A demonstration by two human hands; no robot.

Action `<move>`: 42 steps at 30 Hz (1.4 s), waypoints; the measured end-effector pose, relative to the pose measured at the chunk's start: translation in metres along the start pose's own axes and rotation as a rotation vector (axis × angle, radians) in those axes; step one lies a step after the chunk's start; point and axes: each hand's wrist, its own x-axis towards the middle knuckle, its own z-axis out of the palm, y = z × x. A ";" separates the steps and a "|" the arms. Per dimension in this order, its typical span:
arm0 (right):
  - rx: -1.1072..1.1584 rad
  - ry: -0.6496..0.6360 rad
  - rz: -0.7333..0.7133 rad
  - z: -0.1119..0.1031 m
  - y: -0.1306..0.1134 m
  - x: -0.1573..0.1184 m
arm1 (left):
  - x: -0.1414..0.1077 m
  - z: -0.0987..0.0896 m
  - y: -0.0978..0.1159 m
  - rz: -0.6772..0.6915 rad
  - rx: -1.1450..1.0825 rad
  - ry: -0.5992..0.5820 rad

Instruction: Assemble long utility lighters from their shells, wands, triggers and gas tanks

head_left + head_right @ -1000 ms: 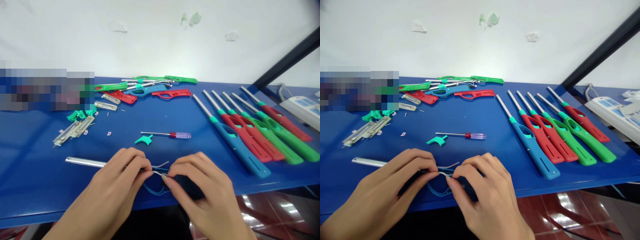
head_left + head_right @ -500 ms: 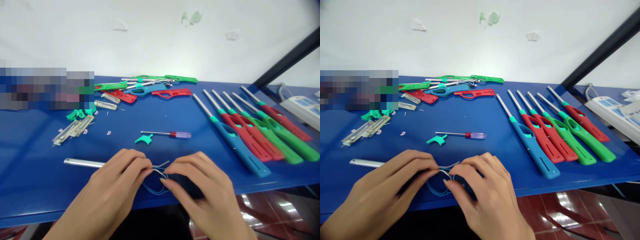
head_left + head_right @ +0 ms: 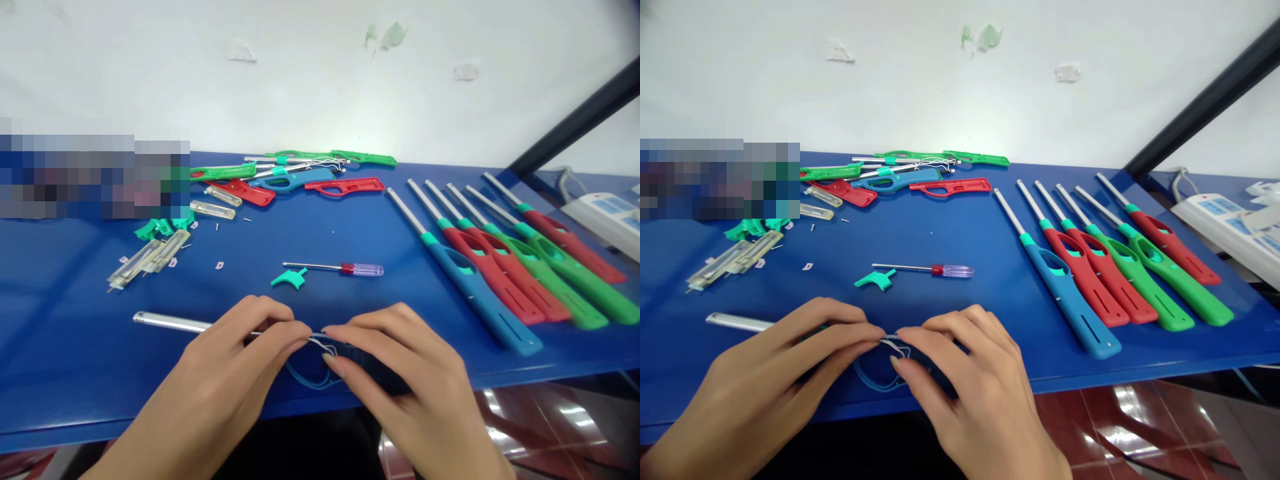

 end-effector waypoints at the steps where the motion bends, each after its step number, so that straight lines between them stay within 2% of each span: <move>1: 0.009 0.013 -0.004 0.000 0.000 0.000 | 0.000 0.000 0.000 0.004 0.002 -0.001; 15: 0.030 0.047 -0.032 -0.001 0.000 0.001 | -0.002 0.001 -0.002 0.007 -0.012 -0.047; 26: 0.021 -0.095 -0.041 -0.002 0.003 0.000 | 0.002 0.002 -0.002 0.022 -0.001 0.003; 31: 0.082 -0.029 -0.036 -0.001 0.001 0.001 | -0.001 0.001 -0.004 0.074 0.074 -0.034; 42: 0.086 0.056 -0.054 0.000 0.001 0.000 | -0.002 0.001 -0.001 0.060 0.052 0.027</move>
